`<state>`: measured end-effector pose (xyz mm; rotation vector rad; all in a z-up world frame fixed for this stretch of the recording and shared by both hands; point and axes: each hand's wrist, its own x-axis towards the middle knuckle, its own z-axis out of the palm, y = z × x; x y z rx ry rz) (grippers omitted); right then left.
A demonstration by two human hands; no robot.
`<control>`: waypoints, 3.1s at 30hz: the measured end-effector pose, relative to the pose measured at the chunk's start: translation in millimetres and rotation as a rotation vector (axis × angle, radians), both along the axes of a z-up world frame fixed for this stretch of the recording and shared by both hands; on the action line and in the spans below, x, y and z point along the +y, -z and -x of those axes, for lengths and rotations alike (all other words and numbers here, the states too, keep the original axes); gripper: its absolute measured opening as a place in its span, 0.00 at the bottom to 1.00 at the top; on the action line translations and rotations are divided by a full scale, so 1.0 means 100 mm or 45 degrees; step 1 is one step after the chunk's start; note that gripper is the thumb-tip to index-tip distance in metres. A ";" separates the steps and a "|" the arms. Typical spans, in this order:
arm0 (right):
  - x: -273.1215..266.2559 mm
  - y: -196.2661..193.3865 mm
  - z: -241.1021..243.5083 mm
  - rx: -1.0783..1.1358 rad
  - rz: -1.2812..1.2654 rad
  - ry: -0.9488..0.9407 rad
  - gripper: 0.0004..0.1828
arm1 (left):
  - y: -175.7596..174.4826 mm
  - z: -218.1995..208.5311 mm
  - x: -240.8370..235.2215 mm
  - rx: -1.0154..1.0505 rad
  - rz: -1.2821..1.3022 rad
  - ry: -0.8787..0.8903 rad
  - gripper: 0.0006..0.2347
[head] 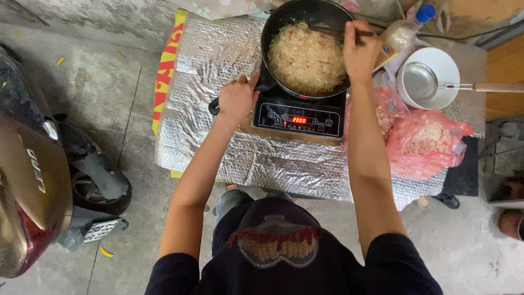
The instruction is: The person stirs a large quantity of fried rice in a pan on an induction cooktop using chopsticks. The person continuously mixes the rice to ensure even cooking and prevent sticking.
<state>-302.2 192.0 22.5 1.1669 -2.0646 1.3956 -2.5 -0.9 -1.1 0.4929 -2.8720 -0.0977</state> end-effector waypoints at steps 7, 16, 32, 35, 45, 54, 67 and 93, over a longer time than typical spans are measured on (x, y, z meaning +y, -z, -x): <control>-0.05 0.00 -0.07 -0.134 0.134 0.007 0.11 | 0.03 0.00 0.01 -0.008 -0.004 -0.003 0.25; -0.15 0.00 -0.10 -0.048 0.131 -0.004 0.12 | 0.06 -0.01 -0.01 0.050 0.017 0.020 0.24; -0.41 -0.09 -0.35 -0.023 0.120 -0.011 0.12 | 0.08 0.00 0.00 0.079 -0.017 0.018 0.25; -0.45 0.00 -0.30 -0.254 0.194 -0.101 0.12 | 0.08 0.02 0.00 0.090 0.022 0.005 0.25; 0.61 -0.37 0.44 0.525 -0.031 0.348 0.18 | 0.04 -0.01 0.01 0.086 0.016 0.018 0.24; 0.86 -0.47 0.22 -0.014 -0.285 -0.119 0.09 | 0.03 -0.01 0.00 0.062 0.012 0.036 0.24; 0.84 -0.43 0.19 0.169 -0.200 0.103 0.08 | 0.05 -0.01 0.00 0.094 0.013 0.031 0.24; 0.88 -0.81 -0.15 0.262 -0.500 0.151 0.13 | 0.04 -0.02 0.00 0.065 0.041 0.023 0.25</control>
